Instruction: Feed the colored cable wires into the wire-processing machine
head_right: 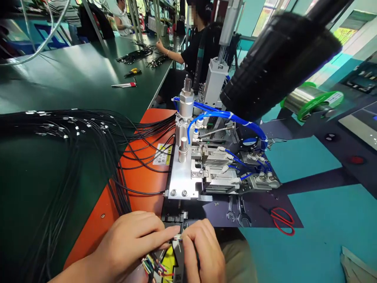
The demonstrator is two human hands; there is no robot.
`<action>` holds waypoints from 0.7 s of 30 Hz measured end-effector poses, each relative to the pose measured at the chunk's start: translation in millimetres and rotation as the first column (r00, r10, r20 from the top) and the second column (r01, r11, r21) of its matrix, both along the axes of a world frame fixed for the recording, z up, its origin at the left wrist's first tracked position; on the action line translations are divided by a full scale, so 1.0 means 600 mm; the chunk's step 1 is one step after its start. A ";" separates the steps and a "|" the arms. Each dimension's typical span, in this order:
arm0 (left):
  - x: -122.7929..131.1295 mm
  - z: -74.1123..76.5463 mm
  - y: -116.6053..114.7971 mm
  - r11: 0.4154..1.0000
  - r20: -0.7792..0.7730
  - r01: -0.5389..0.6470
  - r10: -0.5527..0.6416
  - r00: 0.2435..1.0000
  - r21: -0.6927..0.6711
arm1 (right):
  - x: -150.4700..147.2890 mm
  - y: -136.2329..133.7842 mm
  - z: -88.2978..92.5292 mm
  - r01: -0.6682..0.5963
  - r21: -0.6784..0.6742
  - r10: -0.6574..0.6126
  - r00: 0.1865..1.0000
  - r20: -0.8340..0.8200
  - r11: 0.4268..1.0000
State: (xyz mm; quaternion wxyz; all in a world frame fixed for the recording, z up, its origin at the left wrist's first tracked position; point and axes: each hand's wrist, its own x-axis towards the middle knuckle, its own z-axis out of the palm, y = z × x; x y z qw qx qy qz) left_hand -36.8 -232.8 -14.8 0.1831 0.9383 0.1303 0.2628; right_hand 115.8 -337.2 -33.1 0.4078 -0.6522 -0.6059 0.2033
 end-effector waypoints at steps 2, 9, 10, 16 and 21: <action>0.000 0.008 -0.002 0.996 0.033 -0.012 0.015 0.999 -0.092 | -0.002 0.006 0.003 0.040 -0.014 -0.042 0.986 -0.164 0.999; -0.005 0.014 -0.007 0.991 0.030 -0.022 0.026 0.999 -0.132 | 0.000 0.007 -0.006 0.092 -0.064 -0.110 0.909 -0.403 0.994; -0.006 0.012 -0.007 0.990 0.020 -0.017 0.020 1.000 -0.141 | -0.002 0.006 -0.006 0.091 -0.067 -0.111 0.902 -0.418 0.994; -0.002 0.010 -0.008 0.992 -0.015 -0.033 0.031 0.999 -0.125 | -0.006 0.007 -0.002 0.113 -0.065 -0.130 0.885 -0.448 0.991; -0.004 0.013 -0.011 0.991 -0.058 -0.010 0.002 0.998 -0.134 | -0.007 0.012 0.004 0.072 -0.070 -0.096 0.891 -0.444 0.995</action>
